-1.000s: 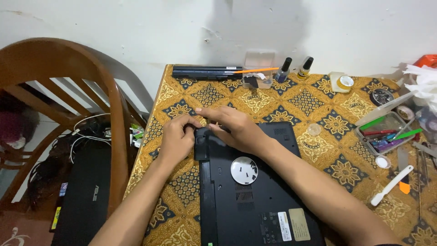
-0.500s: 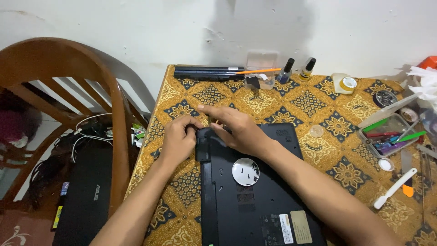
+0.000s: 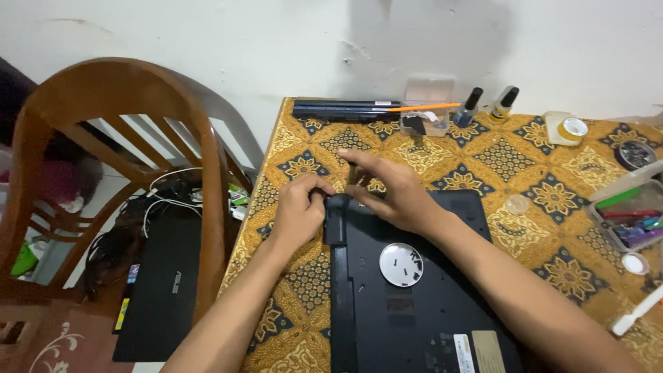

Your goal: The person unscrews the bottom casing of a laptop, opens it, and then applies several decorative stickers to the exterior and interior surfaces.

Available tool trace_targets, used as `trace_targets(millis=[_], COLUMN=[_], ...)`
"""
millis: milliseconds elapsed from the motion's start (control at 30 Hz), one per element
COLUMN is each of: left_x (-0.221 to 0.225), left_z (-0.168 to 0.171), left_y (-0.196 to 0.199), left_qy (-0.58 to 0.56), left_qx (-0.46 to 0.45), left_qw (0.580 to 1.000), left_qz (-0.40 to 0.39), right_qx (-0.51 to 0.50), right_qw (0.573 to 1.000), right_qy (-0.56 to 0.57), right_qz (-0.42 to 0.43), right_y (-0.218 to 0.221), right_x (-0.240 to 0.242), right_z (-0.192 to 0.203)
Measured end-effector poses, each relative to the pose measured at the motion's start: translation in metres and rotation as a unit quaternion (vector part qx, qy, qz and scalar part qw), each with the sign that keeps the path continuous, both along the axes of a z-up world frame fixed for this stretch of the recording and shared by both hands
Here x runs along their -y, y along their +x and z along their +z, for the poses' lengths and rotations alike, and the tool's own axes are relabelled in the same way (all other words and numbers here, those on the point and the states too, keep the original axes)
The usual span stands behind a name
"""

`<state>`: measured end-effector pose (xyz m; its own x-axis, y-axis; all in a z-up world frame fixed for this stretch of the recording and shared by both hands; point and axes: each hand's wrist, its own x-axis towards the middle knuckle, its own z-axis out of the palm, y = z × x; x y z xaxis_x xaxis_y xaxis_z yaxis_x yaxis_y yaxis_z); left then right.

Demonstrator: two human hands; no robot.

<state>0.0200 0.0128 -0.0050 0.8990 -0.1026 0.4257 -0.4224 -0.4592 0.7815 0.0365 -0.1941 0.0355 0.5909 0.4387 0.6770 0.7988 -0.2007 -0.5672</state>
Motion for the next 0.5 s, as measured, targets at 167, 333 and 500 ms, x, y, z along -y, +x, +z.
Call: trace_targets(millis=[167,333,500], left_x=[-0.0002,-0.0004,0.0013], left_z=[-0.0014,-0.0004,0.0020], left_y=[-0.0020,-0.0023,-0.0032], left_qy=[-0.006,-0.003,0.001], left_qx=[-0.010,-0.001,-0.003], left_qw=[1.000,1.000,1.000], left_qz=[-0.003,0.001,0.000], right_qx=[-0.025,-0.020,-0.068], right_qw=[1.000,1.000,0.997], right_qy=[0.014,0.009,0.036], right_qz=[0.010,0.008,0.027], right_y=[-0.0021,0.0009,0.0043], right_x=[-0.0002,0.0012,0.0037], right_z=[0.0069,0.0033,0.0032])
